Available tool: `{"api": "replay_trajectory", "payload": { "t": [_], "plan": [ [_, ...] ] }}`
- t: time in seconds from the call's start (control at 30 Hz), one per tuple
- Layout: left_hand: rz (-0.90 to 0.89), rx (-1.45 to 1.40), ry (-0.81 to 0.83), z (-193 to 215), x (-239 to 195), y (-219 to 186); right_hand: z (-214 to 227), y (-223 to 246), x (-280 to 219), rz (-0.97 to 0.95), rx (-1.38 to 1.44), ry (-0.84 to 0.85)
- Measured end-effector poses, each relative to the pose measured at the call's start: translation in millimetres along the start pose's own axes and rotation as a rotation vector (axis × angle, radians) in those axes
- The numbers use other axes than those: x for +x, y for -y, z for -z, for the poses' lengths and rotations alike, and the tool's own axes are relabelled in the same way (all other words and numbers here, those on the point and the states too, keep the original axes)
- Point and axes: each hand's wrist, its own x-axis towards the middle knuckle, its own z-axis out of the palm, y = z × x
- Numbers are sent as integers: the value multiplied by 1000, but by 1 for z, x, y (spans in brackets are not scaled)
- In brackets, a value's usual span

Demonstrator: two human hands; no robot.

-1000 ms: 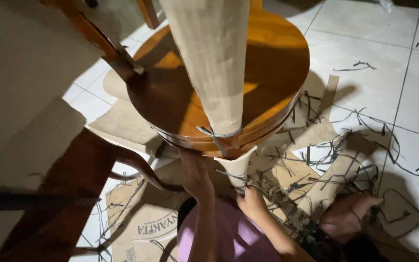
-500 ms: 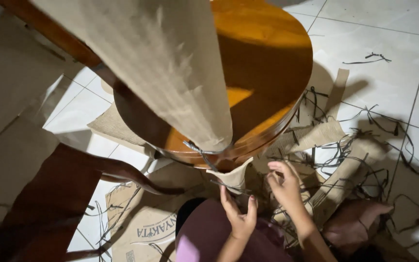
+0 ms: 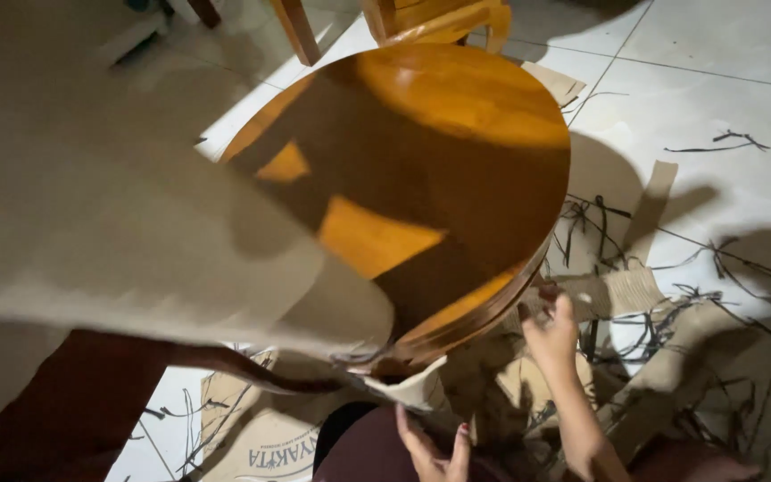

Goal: The person wraps a wooden chair with brown paper and secures it using black plastic strapping. They repeatedly pull the strap around the chair, fold the paper, and tighten the strap by hand to hold the wrapping in place.

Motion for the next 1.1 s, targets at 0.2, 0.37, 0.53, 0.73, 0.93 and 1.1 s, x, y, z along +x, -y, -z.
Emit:
{"api": "replay_trajectory", "payload": {
  "t": [0.2,0.37,0.53,0.73,0.93,1.1],
  "plan": [
    [-206,240,-257,-4,48,84,-10,38,75,466,380,-60],
    [-155,882,-104,5,87,94,-19,34,108,141,430,281],
    [-282,940,32,25,104,139,-19,38,112,-21,665,245],
    [-627,806,230,36,102,112,-3,26,87,-217,944,195],
    [-552,773,400,43,111,133,33,13,63,-403,1220,118],
    [-174,742,450,37,129,172,67,3,45,-482,1454,44]
  ]
}}
